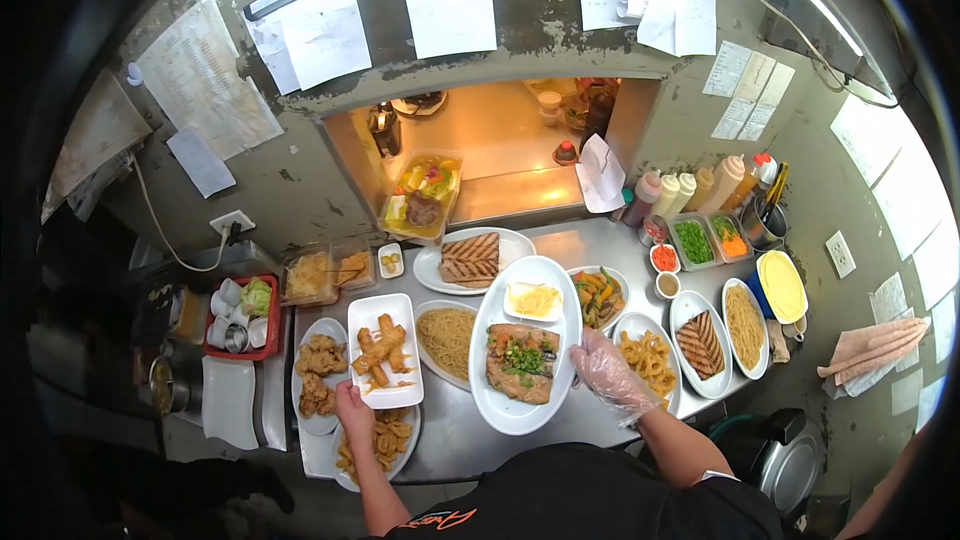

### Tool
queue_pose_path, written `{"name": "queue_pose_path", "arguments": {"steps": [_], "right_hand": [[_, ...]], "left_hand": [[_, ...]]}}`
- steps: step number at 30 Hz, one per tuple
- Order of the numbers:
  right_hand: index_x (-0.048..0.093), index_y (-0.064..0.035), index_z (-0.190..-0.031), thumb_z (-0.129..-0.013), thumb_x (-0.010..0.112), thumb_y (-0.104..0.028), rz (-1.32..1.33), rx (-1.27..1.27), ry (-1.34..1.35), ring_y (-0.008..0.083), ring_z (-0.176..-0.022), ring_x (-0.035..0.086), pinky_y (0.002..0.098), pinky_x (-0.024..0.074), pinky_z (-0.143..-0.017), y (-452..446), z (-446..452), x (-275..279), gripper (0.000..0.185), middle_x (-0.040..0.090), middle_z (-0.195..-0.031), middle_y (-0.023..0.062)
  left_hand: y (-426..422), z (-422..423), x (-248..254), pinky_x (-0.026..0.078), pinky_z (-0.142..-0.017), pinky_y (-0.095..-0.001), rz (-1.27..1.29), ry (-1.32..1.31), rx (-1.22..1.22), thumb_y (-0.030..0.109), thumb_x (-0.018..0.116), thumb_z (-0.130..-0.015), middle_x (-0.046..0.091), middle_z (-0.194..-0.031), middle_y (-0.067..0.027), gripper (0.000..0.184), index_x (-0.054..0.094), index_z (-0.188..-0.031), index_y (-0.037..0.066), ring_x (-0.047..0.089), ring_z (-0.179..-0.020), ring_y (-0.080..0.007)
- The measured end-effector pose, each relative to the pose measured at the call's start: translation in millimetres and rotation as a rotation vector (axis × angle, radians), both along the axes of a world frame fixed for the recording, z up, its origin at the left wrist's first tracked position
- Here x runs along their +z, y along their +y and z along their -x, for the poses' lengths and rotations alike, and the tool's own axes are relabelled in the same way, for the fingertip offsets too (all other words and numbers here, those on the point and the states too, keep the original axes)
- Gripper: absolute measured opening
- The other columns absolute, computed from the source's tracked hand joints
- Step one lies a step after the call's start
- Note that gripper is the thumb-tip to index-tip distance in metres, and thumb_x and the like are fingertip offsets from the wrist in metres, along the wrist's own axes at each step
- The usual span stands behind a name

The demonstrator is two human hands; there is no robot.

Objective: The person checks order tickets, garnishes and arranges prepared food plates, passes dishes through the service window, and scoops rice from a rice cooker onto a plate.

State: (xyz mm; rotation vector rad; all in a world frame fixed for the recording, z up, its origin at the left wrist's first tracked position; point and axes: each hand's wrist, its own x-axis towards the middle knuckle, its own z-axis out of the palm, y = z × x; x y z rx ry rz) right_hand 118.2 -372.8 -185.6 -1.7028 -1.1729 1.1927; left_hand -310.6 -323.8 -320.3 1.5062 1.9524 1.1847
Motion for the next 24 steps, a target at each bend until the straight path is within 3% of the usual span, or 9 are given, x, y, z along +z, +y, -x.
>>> {"name": "queue_pose_path", "arguments": {"steps": [12,15,24], "right_hand": [[0.062,0.0070,-0.109,-0.094,0.050,-0.007,-0.012,0.037,0.036,0.0151,-0.062,0.059,0.0314,0.0500,-0.058,4.7,5.2,26.4,0.024,0.065,-0.077,0.0087],[0.061,0.0054,-0.109,-0.094,0.048,-0.008,-0.027,0.033,0.041,0.0144,-0.060,0.059,0.0301,0.0505,-0.055,2.9,-0.5,10.3,0.023,0.065,-0.076,0.0081],[0.058,0.0059,-0.110,-0.095,0.047,-0.008,-0.002,0.015,0.029,0.0139,-0.061,0.059,0.0295,0.0508,-0.055,-2.6,-6.4,10.2,0.024,0.063,-0.078,0.0080]], "left_hand": [[0.5,-20.1,27.5,0.049,-0.075,-0.0428,-0.012,-0.004,-0.035,0.006,0.048,-0.098,0.065,-0.086,-0.0229,0.015,0.058,-0.103,-0.004,0.063,-0.078,-0.0369],[1.4,-24.1,28.4,0.050,-0.075,-0.0391,0.010,-0.028,-0.054,0.004,0.049,-0.097,0.065,-0.087,-0.0182,0.015,0.058,-0.104,-0.005,0.062,-0.077,-0.0276],[6.0,-36.8,27.7,0.050,-0.074,-0.0369,0.028,-0.031,-0.128,0.005,0.049,-0.099,0.065,-0.086,-0.0184,0.014,0.058,-0.105,-0.004,0.062,-0.077,-0.0252]]}}
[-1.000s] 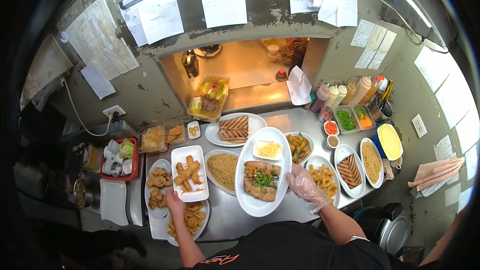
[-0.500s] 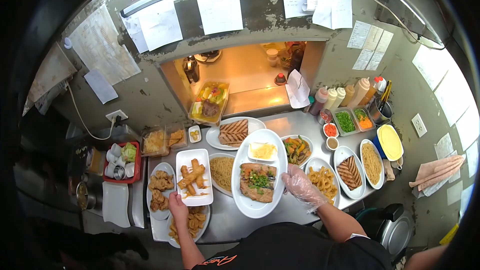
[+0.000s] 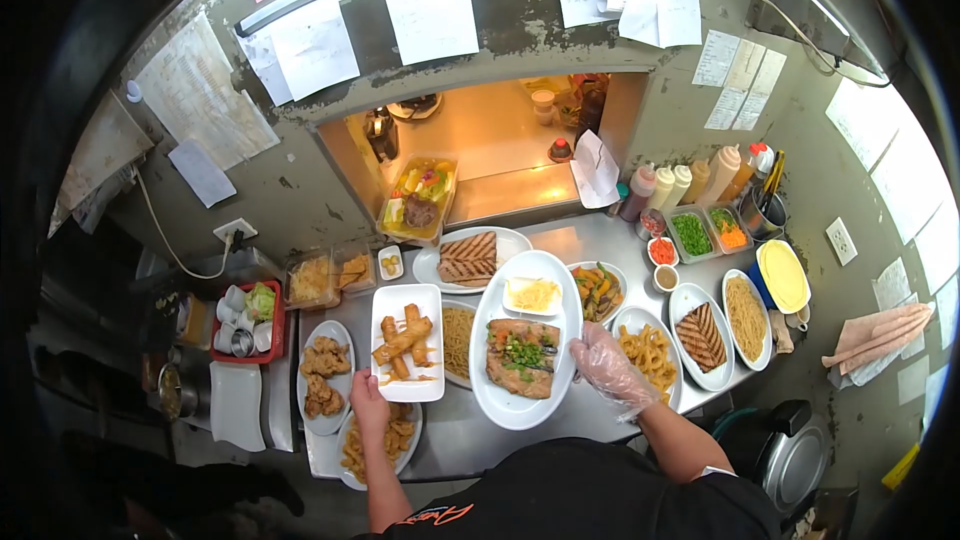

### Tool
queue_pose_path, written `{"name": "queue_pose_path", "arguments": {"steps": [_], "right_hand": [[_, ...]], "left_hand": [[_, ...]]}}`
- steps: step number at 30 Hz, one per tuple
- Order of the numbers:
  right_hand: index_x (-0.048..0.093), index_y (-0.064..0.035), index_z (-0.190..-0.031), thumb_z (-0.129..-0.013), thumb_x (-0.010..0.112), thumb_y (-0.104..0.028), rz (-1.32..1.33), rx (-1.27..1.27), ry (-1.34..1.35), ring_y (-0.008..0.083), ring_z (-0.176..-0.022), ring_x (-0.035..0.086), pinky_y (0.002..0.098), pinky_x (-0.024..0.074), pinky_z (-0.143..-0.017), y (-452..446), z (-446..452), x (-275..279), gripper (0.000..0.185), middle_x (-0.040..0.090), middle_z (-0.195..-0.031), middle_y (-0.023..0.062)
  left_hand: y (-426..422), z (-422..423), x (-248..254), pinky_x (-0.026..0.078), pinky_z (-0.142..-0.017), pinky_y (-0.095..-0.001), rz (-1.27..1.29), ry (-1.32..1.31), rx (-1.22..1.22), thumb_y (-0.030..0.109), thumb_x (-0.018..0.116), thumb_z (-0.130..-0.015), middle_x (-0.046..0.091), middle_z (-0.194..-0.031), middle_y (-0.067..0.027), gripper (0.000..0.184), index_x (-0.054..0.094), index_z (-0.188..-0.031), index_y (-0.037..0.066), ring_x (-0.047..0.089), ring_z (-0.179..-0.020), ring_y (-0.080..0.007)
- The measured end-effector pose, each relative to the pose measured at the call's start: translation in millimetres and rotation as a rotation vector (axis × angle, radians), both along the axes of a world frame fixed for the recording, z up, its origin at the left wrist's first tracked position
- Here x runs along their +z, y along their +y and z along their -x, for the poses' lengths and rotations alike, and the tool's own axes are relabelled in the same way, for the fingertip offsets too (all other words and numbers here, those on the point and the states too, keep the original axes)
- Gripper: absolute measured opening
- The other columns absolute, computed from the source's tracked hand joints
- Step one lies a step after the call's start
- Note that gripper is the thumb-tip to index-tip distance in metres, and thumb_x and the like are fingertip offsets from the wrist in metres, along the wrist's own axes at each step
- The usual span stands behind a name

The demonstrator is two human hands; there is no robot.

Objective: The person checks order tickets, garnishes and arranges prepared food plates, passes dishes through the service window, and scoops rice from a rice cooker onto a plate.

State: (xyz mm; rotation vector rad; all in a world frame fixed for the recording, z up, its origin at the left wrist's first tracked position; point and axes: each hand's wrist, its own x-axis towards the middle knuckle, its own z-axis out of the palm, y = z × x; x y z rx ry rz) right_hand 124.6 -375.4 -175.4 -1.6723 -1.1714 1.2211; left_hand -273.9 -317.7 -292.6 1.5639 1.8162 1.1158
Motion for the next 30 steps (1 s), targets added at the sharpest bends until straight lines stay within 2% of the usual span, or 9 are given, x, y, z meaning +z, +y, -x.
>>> {"name": "queue_pose_path", "arguments": {"steps": [3,13,22,25,28,30], "right_hand": [[0.057,0.0060,-0.112,-0.095,0.047,-0.009,-0.009,-0.003,0.019,0.0136,-0.061,0.059,0.0294,0.0509,-0.054,-2.6,-4.0,-9.6,0.025,0.063,-0.079,0.0084],[0.058,0.0055,-0.108,-0.095,0.048,-0.011,0.004,-0.049,0.019,0.0137,-0.061,0.059,0.0308,0.0507,-0.055,-3.1,-11.3,-13.4,0.023,0.063,-0.078,0.0079],[0.057,0.0060,-0.104,-0.094,0.050,-0.013,-0.018,-0.074,-0.058,0.0200,-0.065,0.060,0.0365,0.0505,-0.059,-3.6,-24.5,-40.9,0.023,0.062,-0.080,0.0133],[0.057,0.0060,-0.103,-0.094,0.050,-0.014,-0.023,-0.091,-0.099,0.0199,-0.065,0.060,0.0364,0.0507,-0.059,-4.8,-22.1,-32.7,0.023,0.062,-0.079,0.0139],[0.057,0.0061,-0.105,-0.094,0.050,-0.014,-0.010,-0.098,-0.042,0.0197,-0.065,0.060,0.0360,0.0506,-0.059,-4.8,-11.1,0.8,0.024,0.063,-0.079,0.0136],[0.057,0.0060,-0.106,-0.093,0.048,-0.013,-0.068,-0.078,-0.100,0.0182,-0.064,0.060,0.0346,0.0503,-0.058,-3.7,-21.5,-23.2,0.024,0.063,-0.079,0.0122]], "left_hand": [[-0.7,-9.2,6.3,0.051,-0.072,-0.0392,-0.043,-0.035,-0.018,0.005,0.049,-0.098,0.067,-0.084,-0.0197,0.014,0.059,-0.104,-0.004,0.065,-0.075,-0.0304],[3.3,-20.3,2.2,0.052,-0.070,-0.0388,-0.029,-0.050,-0.048,0.004,0.048,-0.098,0.068,-0.083,-0.0189,0.014,0.059,-0.104,-0.004,0.066,-0.074,-0.0286],[4.8,-33.3,23.1,0.052,-0.071,-0.0373,-0.024,-0.061,-0.051,0.003,0.048,-0.099,0.068,-0.084,-0.0181,0.014,0.059,-0.104,-0.004,0.065,-0.074,-0.0268],[6.1,-34.4,21.9,0.052,-0.072,-0.0367,-0.021,-0.072,-0.062,0.004,0.048,-0.099,0.067,-0.085,-0.0178,0.014,0.059,-0.104,-0.004,0.065,-0.074,-0.0259],[8.9,-32.8,13.1,0.051,-0.072,-0.0365,-0.019,-0.092,-0.075,0.004,0.048,-0.099,0.067,-0.086,-0.0178,0.014,0.059,-0.104,-0.004,0.064,-0.075,-0.0255],[10.4,-33.8,10.1,0.051,-0.073,-0.0365,0.000,-0.124,-0.078,0.004,0.048,-0.099,0.067,-0.086,-0.0179,0.014,0.059,-0.104,-0.004,0.064,-0.075,-0.0256]]}}
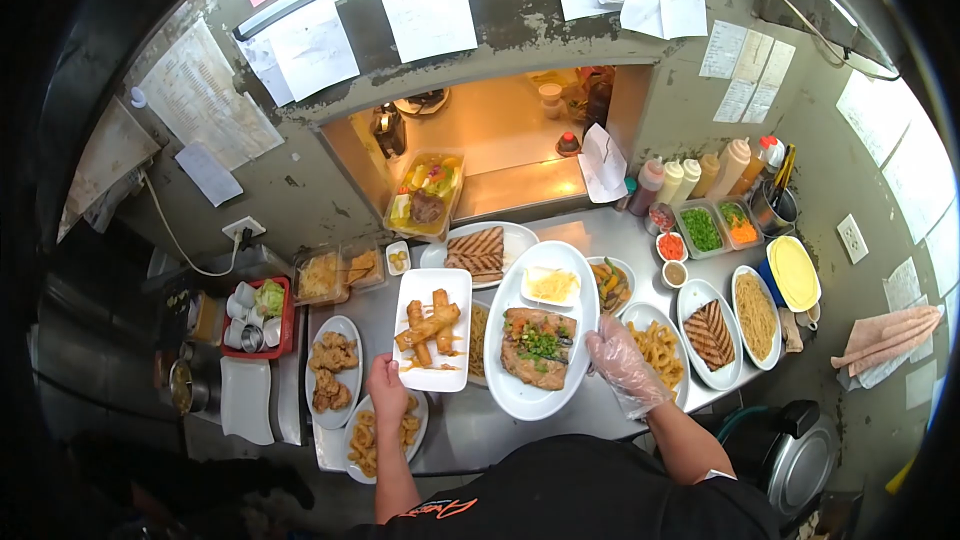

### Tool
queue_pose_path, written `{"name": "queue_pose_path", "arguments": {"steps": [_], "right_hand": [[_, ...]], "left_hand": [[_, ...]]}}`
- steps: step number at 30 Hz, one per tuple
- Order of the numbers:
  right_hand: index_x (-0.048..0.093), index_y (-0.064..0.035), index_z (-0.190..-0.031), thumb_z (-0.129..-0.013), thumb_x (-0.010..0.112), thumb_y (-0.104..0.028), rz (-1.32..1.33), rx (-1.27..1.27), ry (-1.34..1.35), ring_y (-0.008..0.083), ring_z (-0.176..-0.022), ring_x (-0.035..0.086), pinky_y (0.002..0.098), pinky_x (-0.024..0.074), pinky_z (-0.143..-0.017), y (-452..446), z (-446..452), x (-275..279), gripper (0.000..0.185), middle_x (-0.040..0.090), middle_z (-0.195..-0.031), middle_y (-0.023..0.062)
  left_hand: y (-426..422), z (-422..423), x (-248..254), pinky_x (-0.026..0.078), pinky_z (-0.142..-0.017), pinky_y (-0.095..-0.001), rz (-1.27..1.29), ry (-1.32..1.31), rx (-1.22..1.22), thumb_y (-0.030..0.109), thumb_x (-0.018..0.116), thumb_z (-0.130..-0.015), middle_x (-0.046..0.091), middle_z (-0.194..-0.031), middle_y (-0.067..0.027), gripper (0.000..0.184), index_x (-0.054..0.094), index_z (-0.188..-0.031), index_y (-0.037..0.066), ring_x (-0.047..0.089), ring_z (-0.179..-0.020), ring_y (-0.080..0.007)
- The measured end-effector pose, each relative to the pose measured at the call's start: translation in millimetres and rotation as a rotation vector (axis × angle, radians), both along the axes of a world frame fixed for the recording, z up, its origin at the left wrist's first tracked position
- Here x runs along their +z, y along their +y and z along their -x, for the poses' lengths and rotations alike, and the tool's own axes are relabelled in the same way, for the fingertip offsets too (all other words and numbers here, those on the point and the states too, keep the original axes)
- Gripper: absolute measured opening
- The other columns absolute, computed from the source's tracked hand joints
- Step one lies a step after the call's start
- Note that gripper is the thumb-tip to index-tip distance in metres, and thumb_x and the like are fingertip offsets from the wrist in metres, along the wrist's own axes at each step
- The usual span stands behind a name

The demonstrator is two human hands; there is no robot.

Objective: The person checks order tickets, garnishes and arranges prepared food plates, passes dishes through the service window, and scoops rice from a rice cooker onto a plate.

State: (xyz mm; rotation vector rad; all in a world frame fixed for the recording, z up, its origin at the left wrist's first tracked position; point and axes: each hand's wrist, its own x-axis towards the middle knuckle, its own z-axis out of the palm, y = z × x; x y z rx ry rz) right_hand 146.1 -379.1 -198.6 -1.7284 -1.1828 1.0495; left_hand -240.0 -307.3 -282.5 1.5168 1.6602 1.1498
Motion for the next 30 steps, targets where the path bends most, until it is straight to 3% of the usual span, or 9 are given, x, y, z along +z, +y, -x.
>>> {"name": "queue_pose_path", "arguments": {"steps": [2,7,13,16,19,21,24,30], "right_hand": [[0.057,0.0059,-0.108,-0.094,0.049,-0.012,-0.012,-0.001,-0.003,0.0167,-0.064,0.060,0.0331,0.0503,-0.058,-0.2,-3.4,-6.1,0.024,0.064,-0.080,0.0109],[0.058,0.0055,-0.111,-0.093,0.045,-0.010,0.032,-0.018,0.059,0.0153,-0.063,0.060,0.0318,0.0506,-0.056,-1.6,12.6,42.8,0.027,0.064,-0.081,0.0097],[0.058,0.0050,-0.109,-0.096,0.051,-0.012,0.060,-0.036,-0.008,0.0184,-0.070,0.060,0.0341,0.0509,-0.062,-1.5,5.6,31.8,0.023,0.063,-0.085,0.0127],[0.060,0.0063,-0.107,-0.092,0.046,-0.010,-0.012,-0.036,-0.049,0.0185,-0.061,0.062,0.0340,0.0515,-0.057,1.4,0.3,16.9,0.026,0.065,-0.077,0.0120],[0.059,0.0060,-0.111,-0.096,0.051,-0.011,0.089,-0.036,-0.036,0.0219,-0.078,0.063,0.0363,0.0515,-0.069,1.8,0.8,31.4,0.024,0.064,-0.090,0.0163],[0.058,0.0061,-0.113,-0.095,0.051,-0.011,0.088,-0.022,-0.051,0.0240,-0.081,0.062,0.0379,0.0509,-0.073,1.8,-1.0,32.1,0.025,0.064,-0.090,0.0176],[0.058,0.0060,-0.114,-0.096,0.051,-0.011,0.099,-0.022,-0.080,0.0267,-0.084,0.062,0.0396,0.0497,-0.077,0.8,-3.0,31.9,0.026,0.063,-0.092,0.0195],[0.057,0.0057,-0.115,-0.096,0.051,-0.011,0.097,-0.017,-0.141,0.0284,-0.084,0.061,0.0405,0.0490,-0.078,2.7,-5.7,35.3,0.027,0.062,-0.095,0.0206]], "left_hand": [[-0.8,-3.6,5.2,0.051,-0.073,-0.0370,-0.024,0.029,-0.004,0.004,0.048,-0.099,0.067,-0.086,-0.0180,0.014,0.059,-0.104,-0.004,0.064,-0.075,-0.0265],[-0.4,-10.6,15.2,0.051,-0.072,-0.0379,-0.015,0.056,-0.007,0.005,0.047,-0.099,0.067,-0.086,-0.0184,0.014,0.058,-0.104,-0.004,0.065,-0.076,-0.0287],[5.8,-11.5,11.0,0.051,-0.072,-0.0382,-0.016,0.050,-0.019,0.005,0.048,-0.099,0.067,-0.087,-0.0191,0.014,0.058,-0.104,-0.003,0.066,-0.078,-0.0299],[7.4,-13.6,12.5,0.051,-0.073,-0.0368,-0.006,0.046,-0.004,0.005,0.048,-0.099,0.067,-0.086,-0.0173,0.014,0.058,-0.103,-0.003,0.065,-0.078,-0.0268],[8.6,-16.8,15.3,0.050,-0.073,-0.0334,0.027,0.012,0.005,0.004,0.049,-0.098,0.065,-0.085,-0.0135,0.013,0.059,-0.103,-0.003,0.061,-0.077,-0.0195],[9.7,-17.9,16.3,0.050,-0.073,-0.0330,0.036,0.025,0.003,0.004,0.050,-0.098,0.065,-0.085,-0.0133,0.013,0.059,-0.103,-0.003,0.061,-0.077,-0.0189],[9.7,-20.5,16.6,0.052,-0.070,-0.0371,-0.016,0.073,-0.005,0.006,0.048,-0.099,0.068,-0.084,-0.0178,0.014,0.058,-0.103,-0.004,0.067,-0.075,-0.0269],[9.7,-21.5,14.4,0.052,-0.069,-0.0344,0.005,0.035,-0.008,0.005,0.049,-0.100,0.068,-0.083,-0.0160,0.014,0.059,-0.102,-0.004,0.067,-0.074,-0.0217]]}}
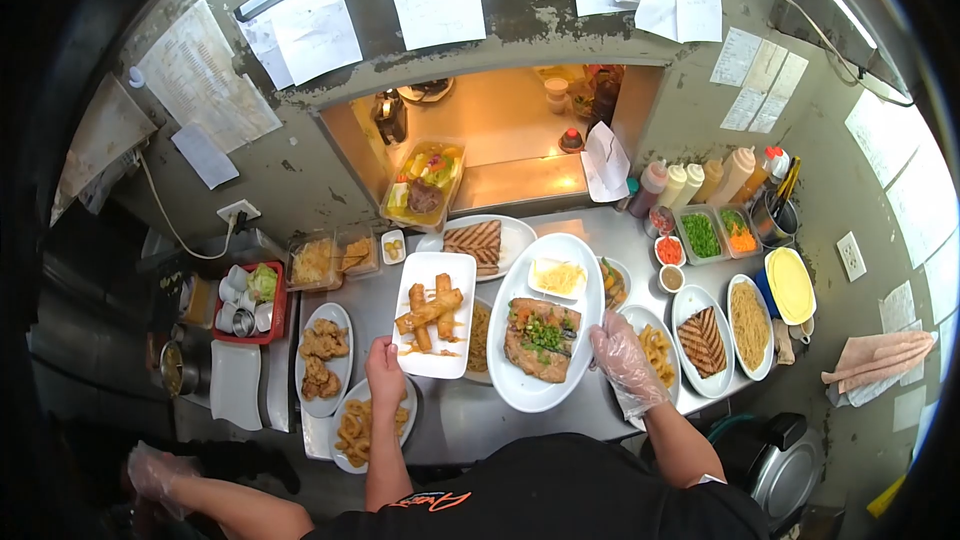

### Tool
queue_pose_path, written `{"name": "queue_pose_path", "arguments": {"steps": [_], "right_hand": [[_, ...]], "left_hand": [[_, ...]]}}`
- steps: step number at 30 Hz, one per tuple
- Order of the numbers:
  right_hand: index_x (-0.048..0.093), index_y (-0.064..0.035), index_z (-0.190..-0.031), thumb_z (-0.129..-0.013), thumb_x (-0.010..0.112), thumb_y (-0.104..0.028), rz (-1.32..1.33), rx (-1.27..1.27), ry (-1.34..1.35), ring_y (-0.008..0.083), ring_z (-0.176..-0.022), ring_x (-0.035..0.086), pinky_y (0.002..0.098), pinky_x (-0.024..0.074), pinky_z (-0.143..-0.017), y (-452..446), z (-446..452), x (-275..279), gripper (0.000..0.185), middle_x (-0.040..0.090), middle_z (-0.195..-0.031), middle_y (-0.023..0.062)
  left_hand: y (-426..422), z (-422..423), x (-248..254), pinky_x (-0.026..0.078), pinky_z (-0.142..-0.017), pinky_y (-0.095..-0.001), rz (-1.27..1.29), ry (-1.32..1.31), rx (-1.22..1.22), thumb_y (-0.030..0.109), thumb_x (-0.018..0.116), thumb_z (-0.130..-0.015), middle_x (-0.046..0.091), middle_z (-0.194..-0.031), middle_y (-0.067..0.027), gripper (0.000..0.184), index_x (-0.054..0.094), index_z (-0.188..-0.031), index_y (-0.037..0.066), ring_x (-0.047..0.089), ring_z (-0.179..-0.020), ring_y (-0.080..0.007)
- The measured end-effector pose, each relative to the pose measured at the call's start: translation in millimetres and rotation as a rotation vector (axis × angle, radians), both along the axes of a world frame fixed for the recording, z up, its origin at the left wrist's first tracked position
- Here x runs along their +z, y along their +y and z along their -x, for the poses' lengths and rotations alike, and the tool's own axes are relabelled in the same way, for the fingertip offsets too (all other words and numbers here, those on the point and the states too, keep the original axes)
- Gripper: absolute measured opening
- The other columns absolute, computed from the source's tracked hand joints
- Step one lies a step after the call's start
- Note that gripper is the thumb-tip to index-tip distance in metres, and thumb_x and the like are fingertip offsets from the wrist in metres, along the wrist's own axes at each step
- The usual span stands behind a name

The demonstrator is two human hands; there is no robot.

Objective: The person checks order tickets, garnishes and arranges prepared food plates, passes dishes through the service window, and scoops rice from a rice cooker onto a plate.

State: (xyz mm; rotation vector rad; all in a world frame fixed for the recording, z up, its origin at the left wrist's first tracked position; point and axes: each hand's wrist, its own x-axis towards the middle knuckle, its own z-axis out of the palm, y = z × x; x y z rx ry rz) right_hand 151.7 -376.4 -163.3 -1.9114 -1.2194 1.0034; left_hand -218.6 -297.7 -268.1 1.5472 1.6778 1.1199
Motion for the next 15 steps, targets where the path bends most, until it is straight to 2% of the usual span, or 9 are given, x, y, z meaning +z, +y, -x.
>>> {"name": "queue_pose_path", "arguments": {"steps": [4,7,10,13,15], "right_hand": [[0.057,0.0058,-0.113,-0.095,0.052,-0.012,-0.007,0.000,-0.006,0.0319,-0.083,0.060,0.0422,0.0485,-0.079,2.0,4.0,14.6,0.026,0.061,-0.091,0.0216],[0.057,0.0055,-0.111,-0.096,0.052,-0.013,0.004,-0.047,0.142,0.0295,-0.081,0.061,0.0408,0.0492,-0.075,2.4,-1.9,-3.0,0.025,0.061,-0.089,0.0196],[0.057,0.0050,-0.111,-0.096,0.051,-0.012,-0.046,0.018,-0.109,0.0228,-0.076,0.061,0.0368,0.0496,-0.069,4.2,-9.5,-11.4,0.023,0.062,-0.087,0.0153],[0.058,0.0047,-0.111,-0.096,0.051,-0.012,-0.038,-0.035,0.074,0.0206,-0.076,0.060,0.0366,0.0495,-0.068,4.8,-13.5,-26.1,0.023,0.062,-0.087,0.0139],[0.058,0.0048,-0.110,-0.096,0.051,-0.012,-0.076,-0.015,0.019,0.0231,-0.078,0.060,0.0392,0.0493,-0.071,7.2,-14.7,-28.6,0.023,0.062,-0.087,0.0157]], "left_hand": [[2.0,-0.1,-7.8,0.052,-0.070,-0.0338,-0.009,-0.036,0.007,0.005,0.049,-0.100,0.068,-0.083,-0.0155,0.014,0.059,-0.102,-0.004,0.066,-0.074,-0.0212],[1.4,-1.5,-4.6,0.052,-0.070,-0.0336,-0.010,-0.027,0.008,0.005,0.049,-0.100,0.069,-0.084,-0.0152,0.014,0.059,-0.103,-0.004,0.066,-0.074,-0.0209],[4.1,-1.5,-7.6,0.051,-0.072,-0.0329,0.015,-0.057,0.009,0.004,0.048,-0.099,0.068,-0.085,-0.0149,0.014,0.059,-0.103,-0.004,0.065,-0.075,-0.0199],[3.6,-3.2,0.1,0.050,-0.074,-0.0318,0.016,-0.058,0.014,0.004,0.048,-0.099,0.067,-0.085,-0.0141,0.014,0.059,-0.103,-0.004,0.062,-0.076,-0.0176],[1.8,-3.1,2.4,0.050,-0.074,-0.0321,0.018,-0.008,0.014,0.004,0.048,-0.099,0.067,-0.085,-0.0144,0.015,0.059,-0.103,-0.004,0.062,-0.076,-0.0181]]}}
